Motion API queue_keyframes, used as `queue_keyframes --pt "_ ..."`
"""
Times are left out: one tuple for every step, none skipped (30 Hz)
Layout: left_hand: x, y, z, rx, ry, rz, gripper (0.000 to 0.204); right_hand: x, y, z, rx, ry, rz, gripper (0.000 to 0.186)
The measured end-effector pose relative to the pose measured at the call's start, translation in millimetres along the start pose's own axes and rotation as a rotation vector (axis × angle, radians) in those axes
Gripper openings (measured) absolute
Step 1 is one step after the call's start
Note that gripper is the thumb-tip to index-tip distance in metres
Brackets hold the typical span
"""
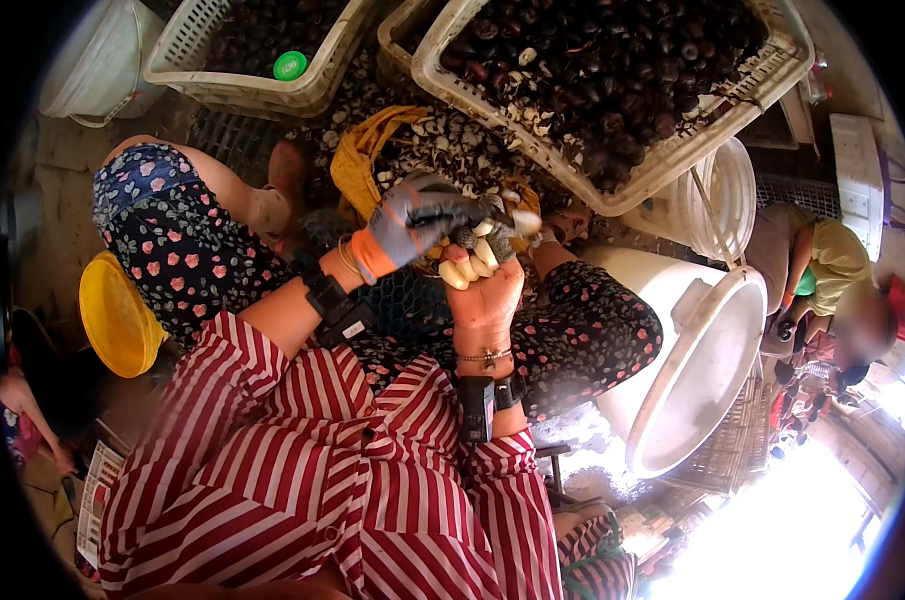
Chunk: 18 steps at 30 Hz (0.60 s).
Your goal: The person peels water chestnuts with a small tool, placing the peeled fruit into a bucket.
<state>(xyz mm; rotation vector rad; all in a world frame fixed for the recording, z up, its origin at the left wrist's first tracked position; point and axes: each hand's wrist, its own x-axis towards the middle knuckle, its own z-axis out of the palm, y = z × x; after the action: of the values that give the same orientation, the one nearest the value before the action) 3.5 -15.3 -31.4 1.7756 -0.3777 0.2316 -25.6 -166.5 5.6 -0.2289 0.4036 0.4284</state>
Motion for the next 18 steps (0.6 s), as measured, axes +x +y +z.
queue_keyframes --pt "0.4 -7.2 0.2 -0.064 0.011 -0.036 0.027 0.2 -0.8 -1.7 -0.018 0.028 -0.014 0.024" --pt "-4.5 -12.3 -0.6 -0.129 0.007 -0.111 0.027 -0.2 0.3 -2.3 -0.032 0.058 -0.029 0.024" --pt "-6.7 -13.3 -4.0 -0.194 0.007 -0.188 0.027 -0.1 1.3 -1.2 -0.047 0.089 -0.042 0.025" --pt "-7.8 -13.9 -5.5 -0.260 0.007 -0.265 0.027 0.2 0.9 2.7 -0.127 0.129 -0.062 0.025" --pt "-8.3 -13.2 -3.5 -0.173 -0.016 -0.174 0.027 0.7 1.4 7.1 -0.207 0.170 -0.083 0.026" --pt "-4.3 0.0 -5.7 -0.088 -0.045 -0.085 0.027 -0.3 3.8 10.2 -0.372 0.221 -0.160 0.025" --pt "-1.8 7.8 -6.6 -0.003 -0.074 0.004 0.026 -1.3 7.2 12.4 -0.537 0.272 -0.237 0.024" --pt "-2.9 6.9 -4.7 -0.007 -0.036 -0.012 0.027 -2.2 9.0 13.2 -0.702 0.322 -0.314 0.023" --pt "-7.7 -2.4 -4.6 -0.091 -0.016 -0.150 0.028 -2.1 9.7 12.6 -0.666 0.334 -0.338 0.022" --pt "-11.1 -14.9 -6.5 -0.177 0.002 -0.284 0.029 -1.7 9.0 11.8 -0.630 0.347 -0.367 0.022" --pt "-14.8 -25.9 -5.8 -0.264 0.020 -0.418 0.031 -3.1 4.2 8.6 -0.521 0.219 -0.300 0.022" --pt "-12.4 -20.5 -6.5 -0.273 0.042 -0.409 0.031 -4.5 -0.6 4.3 -0.410 0.106 -0.225 0.023" --pt "-9.8 -14.3 -5.5 -0.143 0.018 -0.228 0.030 -2.8 -3.0 1.3 -0.317 0.053 -0.185 0.023" --pt "-6.7 -7.3 -2.5 -0.014 -0.004 -0.048 0.029 -0.4 -4.9 -0.6 -0.224 0.000 -0.144 0.023" --pt "-3.7 3.1 -1.3 0.115 -0.031 0.133 0.029 0.0 -3.9 0.4 -0.129 -0.053 -0.105 0.022" --pt "-3.3 8.6 1.7 -0.058 -0.044 0.048 0.028 -2.5 -0.4 10.4 -0.112 0.030 -0.115 0.021" --pt "-4.4 2.8 1.4 -0.187 -0.026 -0.089 0.029 -1.4 -1.1 7.7 -0.092 0.032 -0.089 0.021" --pt "-5.8 -3.7 -0.4 -0.315 0.000 -0.229 0.030 -0.1 -1.5 8.5 -0.075 0.035 -0.057 0.021"
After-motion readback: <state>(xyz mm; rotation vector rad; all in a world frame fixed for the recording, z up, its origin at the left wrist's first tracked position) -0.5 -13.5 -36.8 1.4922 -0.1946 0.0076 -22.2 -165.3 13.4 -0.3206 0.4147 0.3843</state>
